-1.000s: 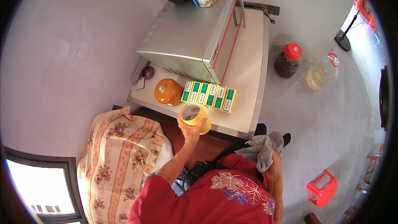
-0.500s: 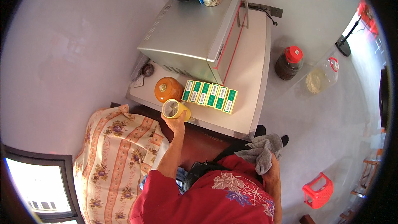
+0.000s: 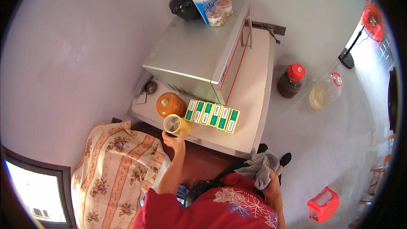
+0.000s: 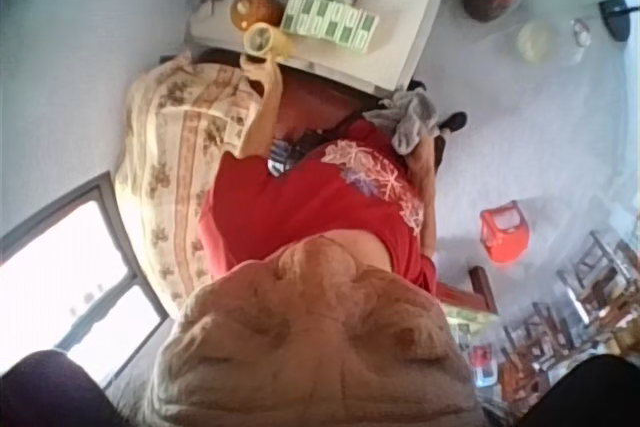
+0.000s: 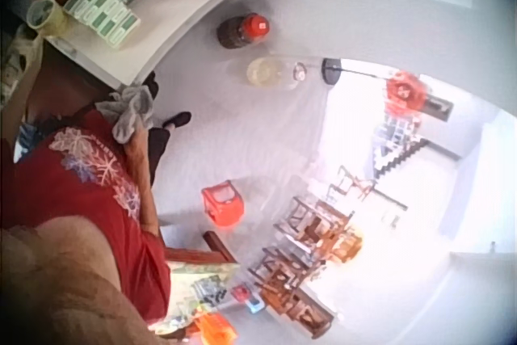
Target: The person wipes several small rectangular boxes and a yellow cylindrical container with a gray cloth. They handle the items one by one, wiping the exterior surfaces and placing them back on a white shelf. The person also wipes a small clear plastic container.
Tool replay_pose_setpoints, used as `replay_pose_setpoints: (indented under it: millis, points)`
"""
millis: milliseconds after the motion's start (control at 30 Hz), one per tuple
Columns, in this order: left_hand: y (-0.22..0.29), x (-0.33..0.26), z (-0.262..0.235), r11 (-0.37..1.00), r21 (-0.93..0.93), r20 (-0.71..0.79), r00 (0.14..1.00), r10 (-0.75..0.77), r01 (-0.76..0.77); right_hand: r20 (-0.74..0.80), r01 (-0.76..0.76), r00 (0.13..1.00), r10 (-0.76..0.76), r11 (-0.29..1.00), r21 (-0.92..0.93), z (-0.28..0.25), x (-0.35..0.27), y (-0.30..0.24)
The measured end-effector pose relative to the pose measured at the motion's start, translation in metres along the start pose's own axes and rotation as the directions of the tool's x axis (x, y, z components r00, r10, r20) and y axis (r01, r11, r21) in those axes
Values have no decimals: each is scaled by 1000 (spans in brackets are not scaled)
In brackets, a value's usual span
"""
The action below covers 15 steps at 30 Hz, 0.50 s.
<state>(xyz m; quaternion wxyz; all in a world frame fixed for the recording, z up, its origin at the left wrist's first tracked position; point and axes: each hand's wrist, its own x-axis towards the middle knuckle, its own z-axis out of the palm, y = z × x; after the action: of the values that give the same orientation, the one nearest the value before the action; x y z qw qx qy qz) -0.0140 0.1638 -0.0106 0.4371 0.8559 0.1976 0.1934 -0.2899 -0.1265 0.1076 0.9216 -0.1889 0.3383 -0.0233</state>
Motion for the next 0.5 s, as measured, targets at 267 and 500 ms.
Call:
replay_pose_setpoints:
  millis: [267,500]
  points:
    - [167,11,-13,770,-234,-109,803,586,-594,-155,15,988,-15,1000,0,19,-4,-12]
    - [304,58,79,651,-369,177,638,750,-663,-9,171,983,-184,928,-331,-18,-3,-4]
